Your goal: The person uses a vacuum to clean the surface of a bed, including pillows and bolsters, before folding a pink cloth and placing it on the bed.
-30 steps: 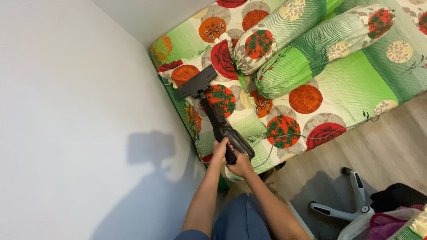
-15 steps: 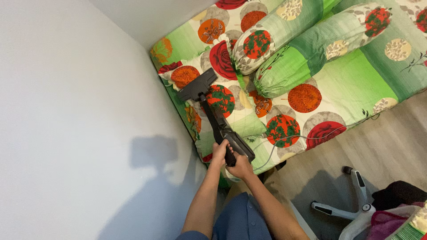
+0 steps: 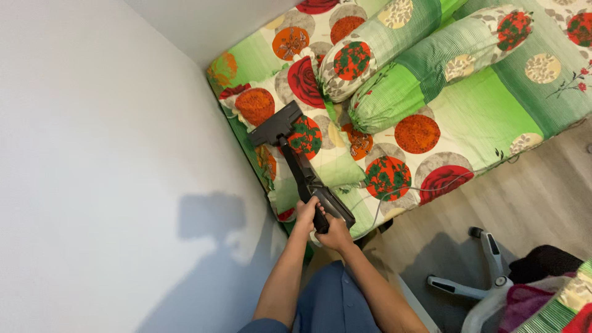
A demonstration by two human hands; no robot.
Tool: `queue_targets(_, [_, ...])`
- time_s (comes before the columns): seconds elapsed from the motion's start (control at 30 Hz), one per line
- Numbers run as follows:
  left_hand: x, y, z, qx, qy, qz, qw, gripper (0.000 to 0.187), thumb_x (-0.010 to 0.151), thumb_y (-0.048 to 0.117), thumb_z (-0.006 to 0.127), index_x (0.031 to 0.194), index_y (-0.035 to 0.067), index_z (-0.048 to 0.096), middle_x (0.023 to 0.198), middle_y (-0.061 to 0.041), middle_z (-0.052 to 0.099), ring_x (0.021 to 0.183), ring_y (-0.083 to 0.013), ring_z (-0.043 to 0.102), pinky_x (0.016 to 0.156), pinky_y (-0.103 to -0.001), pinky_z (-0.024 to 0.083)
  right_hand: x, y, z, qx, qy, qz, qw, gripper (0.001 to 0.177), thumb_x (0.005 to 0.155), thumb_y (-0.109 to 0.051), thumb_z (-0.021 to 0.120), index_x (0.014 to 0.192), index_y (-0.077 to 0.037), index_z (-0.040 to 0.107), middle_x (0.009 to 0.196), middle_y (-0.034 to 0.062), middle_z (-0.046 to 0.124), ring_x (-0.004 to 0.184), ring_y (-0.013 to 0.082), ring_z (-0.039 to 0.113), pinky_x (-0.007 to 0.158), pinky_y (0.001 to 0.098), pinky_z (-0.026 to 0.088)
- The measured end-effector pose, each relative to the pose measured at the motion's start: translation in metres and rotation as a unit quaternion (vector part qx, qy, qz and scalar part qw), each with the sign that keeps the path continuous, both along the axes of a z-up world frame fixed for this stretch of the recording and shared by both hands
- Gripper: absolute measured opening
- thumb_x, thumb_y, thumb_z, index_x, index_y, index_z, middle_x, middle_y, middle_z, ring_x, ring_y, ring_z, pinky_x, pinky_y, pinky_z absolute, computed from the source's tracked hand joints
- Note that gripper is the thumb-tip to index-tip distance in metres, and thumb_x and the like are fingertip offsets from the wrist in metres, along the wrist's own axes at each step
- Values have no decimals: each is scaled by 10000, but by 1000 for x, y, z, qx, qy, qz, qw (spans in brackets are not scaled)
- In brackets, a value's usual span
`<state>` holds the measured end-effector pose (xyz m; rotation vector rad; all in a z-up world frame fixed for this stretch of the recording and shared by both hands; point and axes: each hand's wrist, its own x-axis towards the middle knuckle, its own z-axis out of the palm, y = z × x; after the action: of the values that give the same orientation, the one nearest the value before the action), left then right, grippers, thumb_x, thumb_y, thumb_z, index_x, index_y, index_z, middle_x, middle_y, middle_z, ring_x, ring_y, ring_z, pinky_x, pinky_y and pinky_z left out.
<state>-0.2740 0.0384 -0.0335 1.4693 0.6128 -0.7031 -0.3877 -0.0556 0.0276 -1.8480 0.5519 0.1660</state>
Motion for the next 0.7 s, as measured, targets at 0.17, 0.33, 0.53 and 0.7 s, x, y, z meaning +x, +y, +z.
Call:
queue_targets(0.17, [-27,3,-9,-2,11,-4,1000,138,854,81,664,854,-2,554,694,-75,593,559,-198,626,514,-369,556,-24,0,3,24,8,-6,1000,415,607,-182,790,958,1,668,863,257,712,828,416,710,717,460,553])
queue_targets(0.33, [-55,0,-6,6,29,-4,1000,133,853,82,654,844,14,540,692,-78,598,564,-200,629,519,-379,559,-53,-3,4,29,31,13,999,393,630,-180,787,956,3,663,841,255,711,813,410,715,721,460,552])
queue_targets(0.53, [-92,-5,6,3,40,-11,999,139,852,80,654,783,-8,572,672,-89,599,554,-199,627,511,-369,555,-91,-4,-7,24,-18,-1,1000,405,626,-191,810,955,5,678,864,256,719,840,417,713,715,469,553])
queue_targets(0.7, [-118,-13,4,20,65,-20,998,161,872,92,650,769,-7,575,678,-83,602,558,-198,630,516,-362,570,-119,-7,-14,30,59,14,998,420,639,-220,808,965,6,670,864,248,728,834,390,737,736,459,571])
